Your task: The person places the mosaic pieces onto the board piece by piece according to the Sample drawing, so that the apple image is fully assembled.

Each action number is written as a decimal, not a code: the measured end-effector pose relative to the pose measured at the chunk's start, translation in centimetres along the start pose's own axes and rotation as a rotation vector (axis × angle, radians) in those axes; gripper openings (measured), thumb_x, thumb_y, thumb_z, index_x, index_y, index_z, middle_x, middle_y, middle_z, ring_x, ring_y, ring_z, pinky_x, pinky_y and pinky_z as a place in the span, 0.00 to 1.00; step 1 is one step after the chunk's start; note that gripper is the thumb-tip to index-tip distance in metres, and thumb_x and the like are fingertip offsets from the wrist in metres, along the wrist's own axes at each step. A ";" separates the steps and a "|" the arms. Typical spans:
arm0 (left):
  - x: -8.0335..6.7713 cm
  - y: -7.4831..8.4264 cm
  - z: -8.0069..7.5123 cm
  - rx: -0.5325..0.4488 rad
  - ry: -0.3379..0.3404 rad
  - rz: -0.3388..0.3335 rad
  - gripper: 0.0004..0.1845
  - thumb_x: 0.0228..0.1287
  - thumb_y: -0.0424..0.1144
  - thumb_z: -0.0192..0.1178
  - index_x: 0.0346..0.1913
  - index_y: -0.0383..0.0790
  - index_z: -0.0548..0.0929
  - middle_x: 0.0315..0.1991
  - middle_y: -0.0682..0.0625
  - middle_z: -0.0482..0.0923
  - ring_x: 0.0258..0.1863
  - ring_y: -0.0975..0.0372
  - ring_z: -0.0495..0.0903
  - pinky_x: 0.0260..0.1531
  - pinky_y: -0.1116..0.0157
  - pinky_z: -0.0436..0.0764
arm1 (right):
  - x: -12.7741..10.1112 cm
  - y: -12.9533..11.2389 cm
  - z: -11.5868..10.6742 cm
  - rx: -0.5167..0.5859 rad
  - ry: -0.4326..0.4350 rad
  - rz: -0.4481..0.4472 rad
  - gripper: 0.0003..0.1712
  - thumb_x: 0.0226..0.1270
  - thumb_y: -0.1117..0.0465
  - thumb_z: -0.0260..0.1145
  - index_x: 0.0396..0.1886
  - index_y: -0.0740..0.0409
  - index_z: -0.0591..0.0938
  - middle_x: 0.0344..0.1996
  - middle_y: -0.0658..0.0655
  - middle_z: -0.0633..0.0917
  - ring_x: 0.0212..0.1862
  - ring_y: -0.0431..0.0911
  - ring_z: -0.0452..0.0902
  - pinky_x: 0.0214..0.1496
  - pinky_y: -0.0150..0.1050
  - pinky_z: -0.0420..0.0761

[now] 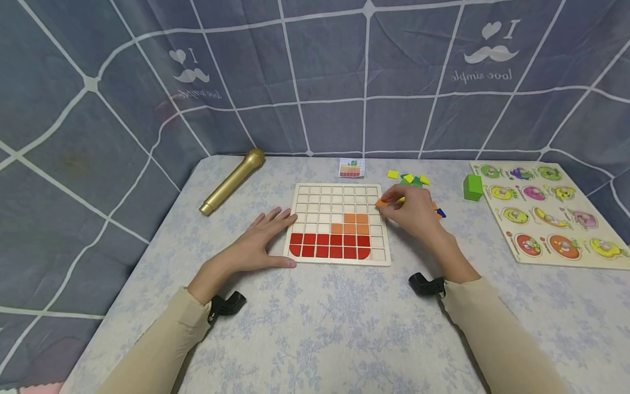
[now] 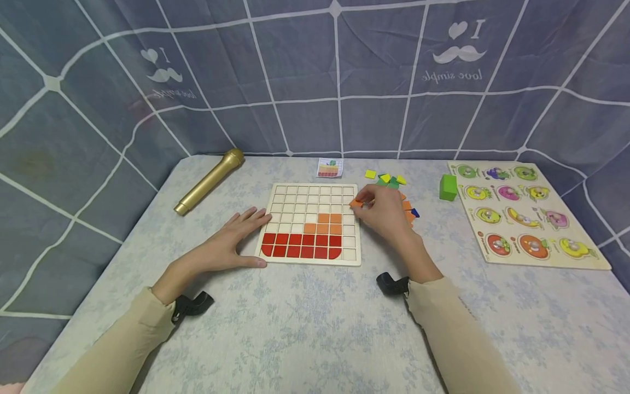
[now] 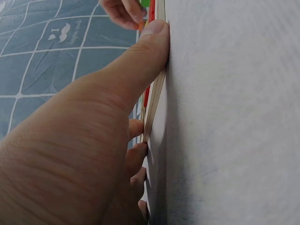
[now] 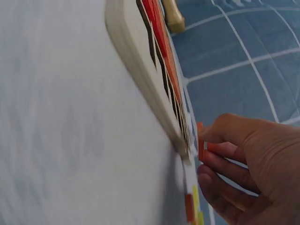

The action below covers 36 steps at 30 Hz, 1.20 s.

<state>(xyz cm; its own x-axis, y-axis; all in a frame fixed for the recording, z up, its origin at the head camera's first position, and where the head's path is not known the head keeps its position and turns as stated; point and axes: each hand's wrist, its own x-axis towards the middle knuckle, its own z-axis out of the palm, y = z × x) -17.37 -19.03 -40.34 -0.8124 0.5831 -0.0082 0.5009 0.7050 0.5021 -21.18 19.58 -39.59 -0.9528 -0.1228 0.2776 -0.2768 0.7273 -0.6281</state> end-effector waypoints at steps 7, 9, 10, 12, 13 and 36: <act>0.0 0.0 0.0 -0.002 0.001 -0.002 0.59 0.56 0.58 0.79 0.85 0.45 0.58 0.86 0.43 0.50 0.86 0.46 0.42 0.84 0.42 0.38 | -0.3 -2.9 1.5 0.061 -0.141 -0.063 0.07 0.65 0.62 0.77 0.40 0.57 0.90 0.37 0.56 0.90 0.40 0.50 0.86 0.47 0.46 0.87; 0.0 0.0 0.0 0.000 0.003 -0.003 0.59 0.57 0.59 0.79 0.85 0.45 0.58 0.86 0.43 0.50 0.86 0.46 0.42 0.84 0.42 0.38 | -0.5 -3.4 2.0 0.067 -0.169 -0.086 0.05 0.64 0.62 0.77 0.37 0.56 0.89 0.35 0.54 0.89 0.38 0.49 0.86 0.46 0.44 0.87; 0.0 0.0 0.0 0.001 0.004 -0.003 0.59 0.57 0.59 0.79 0.85 0.45 0.58 0.86 0.43 0.50 0.86 0.46 0.42 0.84 0.42 0.38 | -0.5 -3.6 2.2 0.069 -0.179 -0.098 0.04 0.64 0.63 0.77 0.36 0.56 0.89 0.34 0.54 0.89 0.38 0.48 0.85 0.46 0.44 0.87; -0.1 0.0 0.0 0.002 0.005 -0.004 0.59 0.57 0.59 0.79 0.85 0.45 0.58 0.86 0.44 0.50 0.87 0.46 0.42 0.85 0.42 0.38 | -0.6 -4.0 2.6 0.069 -0.197 -0.124 0.04 0.64 0.63 0.78 0.34 0.55 0.88 0.33 0.53 0.89 0.37 0.47 0.84 0.45 0.43 0.86; -0.1 0.0 0.0 0.004 0.005 -0.006 0.59 0.57 0.59 0.79 0.85 0.46 0.58 0.86 0.44 0.50 0.87 0.46 0.42 0.85 0.42 0.39 | -0.7 -4.1 2.8 0.068 -0.203 -0.134 0.04 0.64 0.63 0.78 0.34 0.55 0.89 0.33 0.52 0.89 0.37 0.47 0.84 0.45 0.43 0.86; 0.0 0.0 -0.1 0.008 -0.006 -0.023 0.59 0.56 0.60 0.78 0.85 0.47 0.58 0.87 0.45 0.49 0.87 0.48 0.41 0.85 0.44 0.38 | -0.7 -4.9 4.6 0.000 -0.250 -0.343 0.15 0.74 0.69 0.68 0.57 0.62 0.89 0.58 0.61 0.88 0.65 0.58 0.81 0.72 0.57 0.78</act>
<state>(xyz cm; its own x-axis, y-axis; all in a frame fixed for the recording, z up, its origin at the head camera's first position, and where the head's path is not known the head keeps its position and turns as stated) -17.35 -19.08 -40.25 -0.8217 0.5694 -0.0249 0.4847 0.7211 0.4951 -19.74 12.99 -40.03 -0.8068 -0.5172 0.2857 -0.5827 0.6163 -0.5298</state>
